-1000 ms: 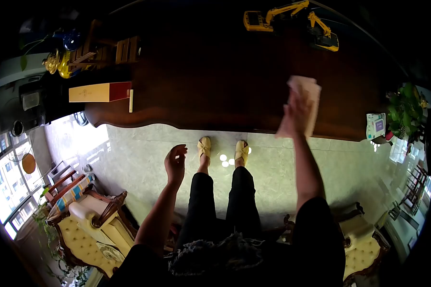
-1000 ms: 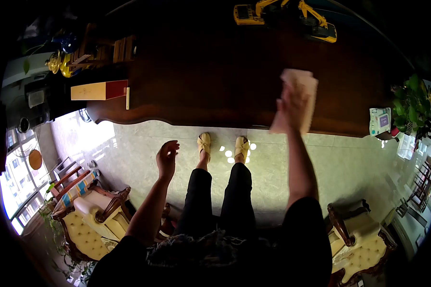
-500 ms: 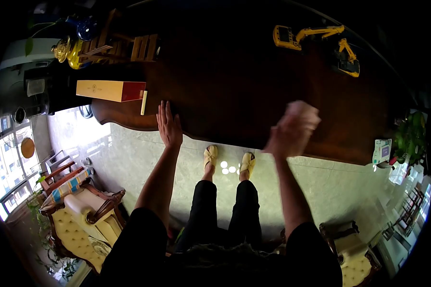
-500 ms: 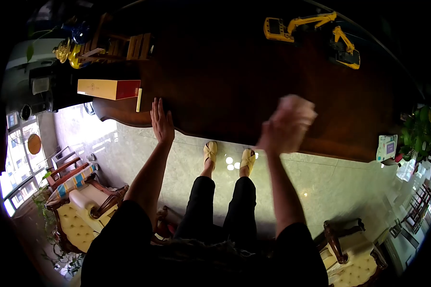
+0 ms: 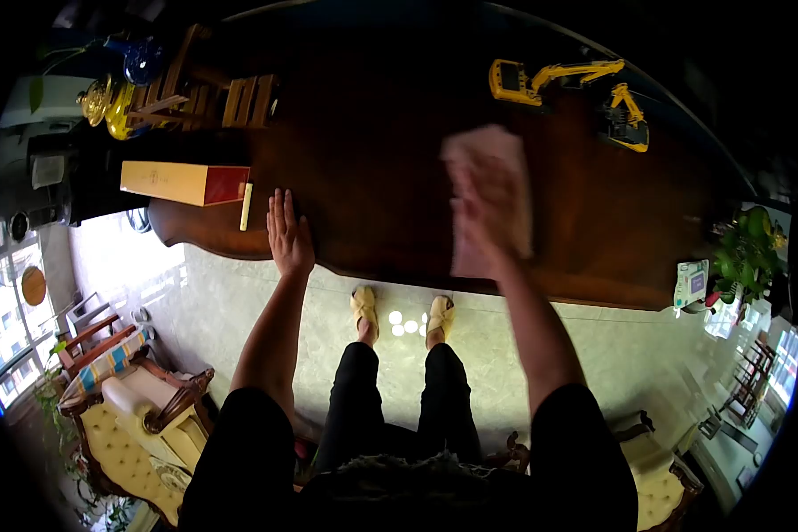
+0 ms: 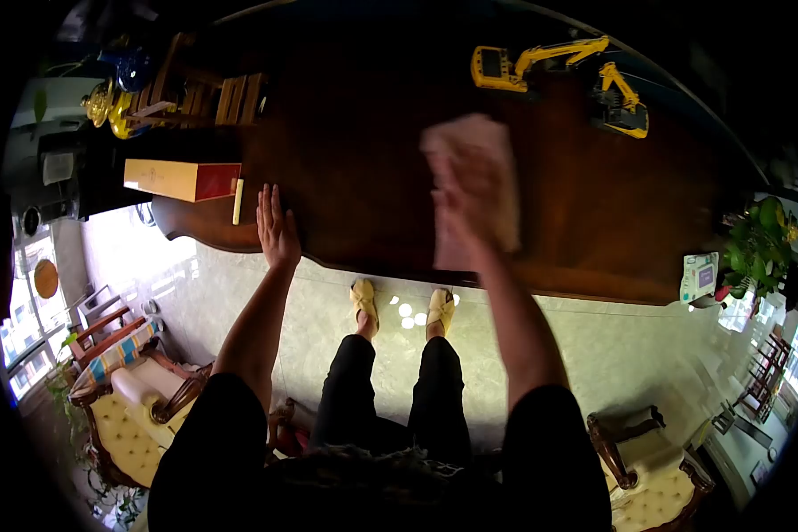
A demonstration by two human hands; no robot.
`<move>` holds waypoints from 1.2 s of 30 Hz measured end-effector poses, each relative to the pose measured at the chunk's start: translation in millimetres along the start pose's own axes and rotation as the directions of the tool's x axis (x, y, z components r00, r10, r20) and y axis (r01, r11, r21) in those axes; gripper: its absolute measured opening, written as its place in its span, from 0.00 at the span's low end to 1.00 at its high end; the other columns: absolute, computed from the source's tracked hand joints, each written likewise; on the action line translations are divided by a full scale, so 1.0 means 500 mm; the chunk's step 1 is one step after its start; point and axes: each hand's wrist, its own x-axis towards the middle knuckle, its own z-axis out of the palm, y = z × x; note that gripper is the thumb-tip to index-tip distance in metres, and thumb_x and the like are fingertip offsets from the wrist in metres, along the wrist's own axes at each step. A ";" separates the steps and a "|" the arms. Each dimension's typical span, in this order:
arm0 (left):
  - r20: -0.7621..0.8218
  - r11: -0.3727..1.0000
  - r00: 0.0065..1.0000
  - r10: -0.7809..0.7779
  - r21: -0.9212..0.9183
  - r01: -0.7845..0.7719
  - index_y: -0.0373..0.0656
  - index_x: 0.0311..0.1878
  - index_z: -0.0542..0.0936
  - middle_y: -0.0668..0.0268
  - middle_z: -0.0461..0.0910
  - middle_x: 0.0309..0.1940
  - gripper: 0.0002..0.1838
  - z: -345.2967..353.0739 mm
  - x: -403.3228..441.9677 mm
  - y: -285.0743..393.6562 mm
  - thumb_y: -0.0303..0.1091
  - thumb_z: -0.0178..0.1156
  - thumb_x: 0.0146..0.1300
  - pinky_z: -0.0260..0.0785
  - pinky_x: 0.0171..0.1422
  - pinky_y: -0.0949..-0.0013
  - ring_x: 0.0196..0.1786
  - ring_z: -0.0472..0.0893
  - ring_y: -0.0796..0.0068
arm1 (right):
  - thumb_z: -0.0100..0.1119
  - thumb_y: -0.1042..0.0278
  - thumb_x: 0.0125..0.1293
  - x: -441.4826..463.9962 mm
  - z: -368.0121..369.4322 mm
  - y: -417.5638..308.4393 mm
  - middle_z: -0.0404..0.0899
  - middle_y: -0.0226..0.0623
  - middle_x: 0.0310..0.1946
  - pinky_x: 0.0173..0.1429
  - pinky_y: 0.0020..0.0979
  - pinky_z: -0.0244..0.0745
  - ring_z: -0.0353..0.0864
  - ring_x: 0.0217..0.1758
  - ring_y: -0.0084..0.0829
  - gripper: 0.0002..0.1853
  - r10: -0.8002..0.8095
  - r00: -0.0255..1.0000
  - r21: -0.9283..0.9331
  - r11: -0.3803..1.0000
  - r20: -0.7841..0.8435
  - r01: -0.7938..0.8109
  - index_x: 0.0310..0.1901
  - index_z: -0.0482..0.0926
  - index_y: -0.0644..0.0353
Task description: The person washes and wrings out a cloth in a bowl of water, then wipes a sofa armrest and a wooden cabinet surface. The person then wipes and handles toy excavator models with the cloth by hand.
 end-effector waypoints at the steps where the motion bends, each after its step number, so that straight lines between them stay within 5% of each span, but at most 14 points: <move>1: -0.006 1.000 1.000 0.014 -0.011 -0.014 0.47 0.80 0.60 0.59 0.56 0.81 0.31 0.002 0.002 0.003 0.36 0.49 0.75 0.45 0.85 0.53 0.83 0.54 0.56 | 0.57 0.58 0.72 -0.021 -0.084 0.048 0.54 0.42 0.80 0.84 0.51 0.39 0.45 0.85 0.49 0.36 0.112 0.994 -0.120 0.987 0.015 -0.110 0.80 0.58 0.44; 6: 0.011 1.000 1.000 -0.006 -0.001 0.006 0.48 0.80 0.58 0.60 0.54 0.82 0.31 0.002 -0.003 0.002 0.36 0.48 0.76 0.44 0.86 0.53 0.83 0.53 0.57 | 0.41 0.50 0.79 -0.237 -0.231 0.291 0.46 0.30 0.84 0.84 0.57 0.35 0.43 0.86 0.43 0.32 0.533 0.816 -0.386 0.720 -0.225 -0.577 0.81 0.52 0.40; 10: -0.004 1.000 1.000 0.016 0.010 -0.016 0.47 0.80 0.58 0.59 0.54 0.82 0.31 0.007 -0.006 -0.001 0.37 0.47 0.76 0.44 0.85 0.52 0.83 0.53 0.56 | 0.38 0.48 0.79 -0.253 -0.200 0.238 0.48 0.34 0.83 0.84 0.56 0.35 0.43 0.86 0.40 0.33 0.753 0.550 -0.382 0.419 -0.360 -0.824 0.81 0.53 0.47; 14: -0.009 0.999 0.999 0.048 0.026 -0.047 0.46 0.80 0.58 0.59 0.53 0.82 0.31 0.008 -0.005 -0.005 0.37 0.47 0.77 0.44 0.85 0.51 0.83 0.52 0.55 | 0.42 0.51 0.78 -0.164 -0.066 -0.003 0.51 0.35 0.82 0.84 0.54 0.36 0.44 0.85 0.40 0.33 0.592 0.765 -0.308 0.701 -0.252 -0.644 0.80 0.54 0.48; 18: 0.001 0.995 0.997 0.077 0.056 -0.077 0.44 0.80 0.58 0.57 0.54 0.81 0.31 0.020 0.002 -0.016 0.36 0.49 0.76 0.46 0.84 0.50 0.83 0.52 0.53 | 0.47 0.54 0.76 -0.065 0.034 -0.271 0.53 0.36 0.81 0.85 0.52 0.37 0.46 0.85 0.40 0.33 0.167 0.986 0.031 0.985 -0.003 -0.167 0.80 0.56 0.49; 19: 0.012 0.993 0.996 0.088 0.072 -0.089 0.43 0.80 0.58 0.56 0.54 0.81 0.31 0.018 0.001 -0.018 0.36 0.50 0.76 0.47 0.84 0.50 0.83 0.53 0.52 | 0.48 0.54 0.76 -0.047 0.045 -0.301 0.54 0.36 0.81 0.85 0.52 0.37 0.46 0.85 0.40 0.33 0.039 0.996 0.070 0.997 0.083 -0.045 0.80 0.56 0.49; 20: 0.019 0.988 0.994 0.106 0.113 -0.108 0.41 0.79 0.59 0.54 0.55 0.80 0.31 0.021 0.004 -0.025 0.35 0.51 0.75 0.49 0.83 0.50 0.82 0.54 0.52 | 0.46 0.50 0.76 -0.033 0.053 -0.312 0.41 0.32 0.85 0.85 0.55 0.19 0.29 0.88 0.42 0.36 -0.107 0.967 0.075 0.993 0.233 0.092 0.82 0.50 0.45; 23: 0.124 0.966 0.989 0.077 0.234 -0.105 0.40 0.79 0.59 0.52 0.56 0.80 0.32 0.002 0.018 -0.011 0.35 0.53 0.74 0.51 0.83 0.53 0.81 0.56 0.51 | 0.48 0.51 0.73 -0.034 0.024 -0.265 0.44 0.24 0.84 0.86 0.49 0.23 0.35 0.87 0.37 0.36 -0.251 0.943 0.222 0.954 0.220 0.202 0.81 0.53 0.43; 24: 0.186 0.972 0.982 -0.022 0.235 -0.023 0.40 0.78 0.60 0.51 0.58 0.78 0.33 -0.015 0.027 0.009 0.34 0.56 0.73 0.54 0.82 0.53 0.80 0.59 0.50 | 0.48 0.51 0.73 -0.033 -0.019 -0.225 0.44 0.24 0.84 0.86 0.49 0.23 0.35 0.87 0.37 0.36 -0.256 0.942 0.235 0.950 0.217 0.204 0.81 0.53 0.43; 26: 0.077 0.965 0.991 0.107 0.233 -0.122 0.40 0.74 0.67 0.51 0.64 0.74 0.32 -0.040 0.020 0.054 0.35 0.63 0.68 0.61 0.77 0.51 0.73 0.66 0.49 | 0.52 0.55 0.69 -0.034 -0.184 -0.115 0.49 0.23 0.83 0.87 0.45 0.26 0.40 0.86 0.34 0.36 -0.200 0.899 0.211 0.970 0.390 0.124 0.79 0.58 0.42; 28: 0.014 0.975 0.996 0.086 0.204 -0.087 0.39 0.71 0.70 0.50 0.67 0.71 0.31 -0.071 0.016 0.187 0.35 0.65 0.66 0.63 0.75 0.50 0.71 0.69 0.48 | 0.56 0.59 0.67 -0.108 -0.151 0.021 0.55 0.25 0.81 0.87 0.44 0.33 0.47 0.85 0.33 0.34 -0.031 0.984 0.092 0.996 0.175 0.015 0.76 0.65 0.41; 30: 0.131 0.997 0.989 0.076 -0.024 -0.073 0.41 0.68 0.74 0.51 0.74 0.64 0.28 -0.092 0.022 0.338 0.38 0.66 0.66 0.67 0.71 0.50 0.66 0.72 0.47 | 0.58 0.47 0.68 -0.157 -0.151 0.168 0.53 0.30 0.82 0.84 0.49 0.46 0.51 0.84 0.40 0.35 0.062 0.998 -0.100 0.993 0.020 -0.060 0.77 0.64 0.34; 34: 0.048 0.944 0.955 0.293 -0.170 -0.282 0.45 0.66 0.77 0.54 0.79 0.57 0.25 -0.108 0.092 0.643 0.38 0.66 0.67 0.72 0.65 0.52 0.61 0.77 0.53 | 0.58 0.52 0.66 -0.230 -0.307 0.335 0.51 0.34 0.83 0.83 0.55 0.46 0.46 0.86 0.44 0.39 0.321 0.943 -0.240 0.925 0.082 -0.294 0.79 0.60 0.36; 36: 0.154 0.926 0.978 0.140 -0.370 -0.075 0.44 0.66 0.76 0.56 0.78 0.60 0.25 -0.121 0.168 0.777 0.36 0.67 0.67 0.72 0.66 0.55 0.64 0.76 0.56 | 0.55 0.55 0.67 -0.272 -0.334 0.392 0.52 0.35 0.82 0.84 0.57 0.43 0.47 0.85 0.46 0.39 0.340 0.941 -0.213 0.919 0.003 -0.331 0.80 0.58 0.36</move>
